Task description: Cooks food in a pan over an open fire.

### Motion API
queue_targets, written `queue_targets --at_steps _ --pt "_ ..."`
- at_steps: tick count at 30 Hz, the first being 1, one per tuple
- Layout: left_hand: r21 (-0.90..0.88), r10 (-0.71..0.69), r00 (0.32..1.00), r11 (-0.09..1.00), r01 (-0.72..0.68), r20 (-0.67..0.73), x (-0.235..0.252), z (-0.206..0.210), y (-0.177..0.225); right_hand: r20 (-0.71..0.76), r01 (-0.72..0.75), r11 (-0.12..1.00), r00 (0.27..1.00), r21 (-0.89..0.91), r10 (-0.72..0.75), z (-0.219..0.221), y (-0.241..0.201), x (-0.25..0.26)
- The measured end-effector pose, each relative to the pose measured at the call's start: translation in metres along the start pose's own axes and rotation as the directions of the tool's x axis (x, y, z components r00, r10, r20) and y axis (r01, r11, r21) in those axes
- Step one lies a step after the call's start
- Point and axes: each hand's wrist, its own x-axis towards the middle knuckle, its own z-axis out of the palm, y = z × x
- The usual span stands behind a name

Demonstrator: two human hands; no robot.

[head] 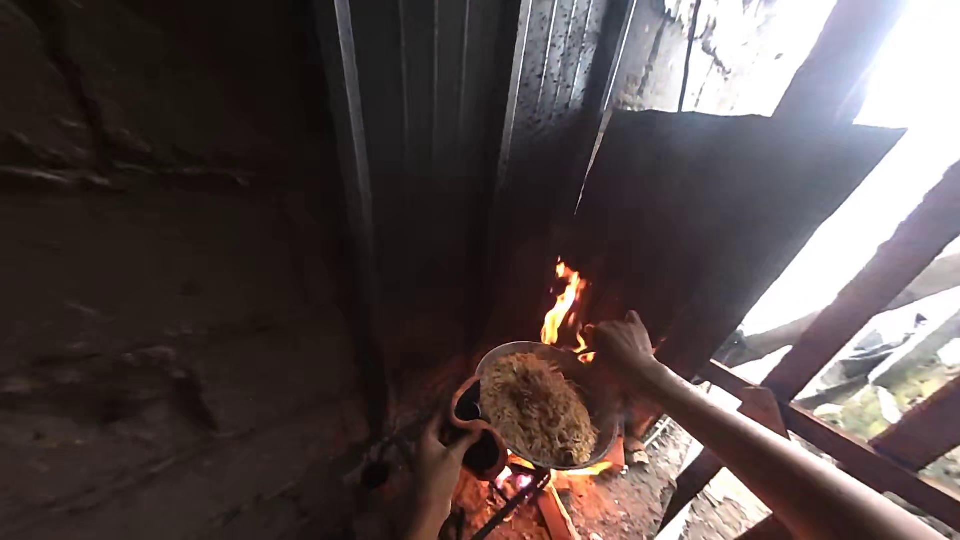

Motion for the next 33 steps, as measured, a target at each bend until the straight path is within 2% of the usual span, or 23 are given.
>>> queue_targets --at_steps 2,4,7,9,11,13,18,23,25,28,30,33 --pt "0.003 -0.002 1.0 1.0 0.002 0.014 0.0 -0.001 0.0 -0.003 -0.018 0.998 1.0 -0.055 0.018 0.019 0.007 0.0" --pt "0.015 0.003 1.0 1.0 -0.004 0.019 0.0 -0.001 0.001 0.052 -0.062 0.997 0.997 -0.048 0.064 0.03 0.007 -0.014" --pt "0.025 0.034 0.999 0.999 -0.035 0.026 0.002 -0.002 -0.001 0.236 -0.152 0.978 0.965 0.144 0.115 0.046 -0.003 -0.037" --pt "0.007 0.044 0.999 0.999 -0.045 0.03 0.001 -0.001 -0.003 0.325 -0.271 0.926 0.929 0.262 0.18 0.069 -0.008 -0.035" --pt "-0.004 0.048 0.999 0.999 -0.048 0.025 0.0 -0.001 -0.003 0.366 -0.369 0.869 0.898 0.329 0.243 0.086 -0.005 -0.026" --pt "-0.009 0.059 0.998 0.998 -0.059 0.016 0.002 -0.002 -0.006 0.371 -0.407 0.837 0.889 0.367 0.27 0.093 0.009 -0.015" --pt "0.007 0.022 1.0 1.0 -0.022 0.022 0.003 -0.004 -0.002 0.277 -0.355 0.813 0.928 0.462 0.248 0.064 0.035 -0.011" --pt "0.023 0.043 0.999 0.999 -0.043 0.015 0.0 -0.001 -0.001 0.18 -0.291 0.898 0.953 0.33 0.243 0.0 0.011 -0.018" --pt "0.018 0.057 0.998 0.998 -0.057 0.02 0.001 -0.001 -0.001 0.128 -0.231 0.93 0.971 0.288 0.202 -0.011 0.001 -0.014" --pt "0.046 0.043 0.999 0.998 -0.044 0.017 0.001 -0.002 -0.001 0.152 -0.11 0.949 0.986 0.295 0.067 -0.009 -0.015 -0.009" --pt "0.051 0.044 0.999 0.998 -0.044 0.016 0.001 -0.002 -0.001 0.22 -0.033 0.956 0.975 0.291 -0.034 0.012 -0.026 -0.006" --pt "0.047 0.046 0.999 0.998 -0.047 0.022 0.001 -0.002 -0.001 0.31 -0.017 0.97 0.949 0.242 -0.061 0.045 -0.034 -0.004"
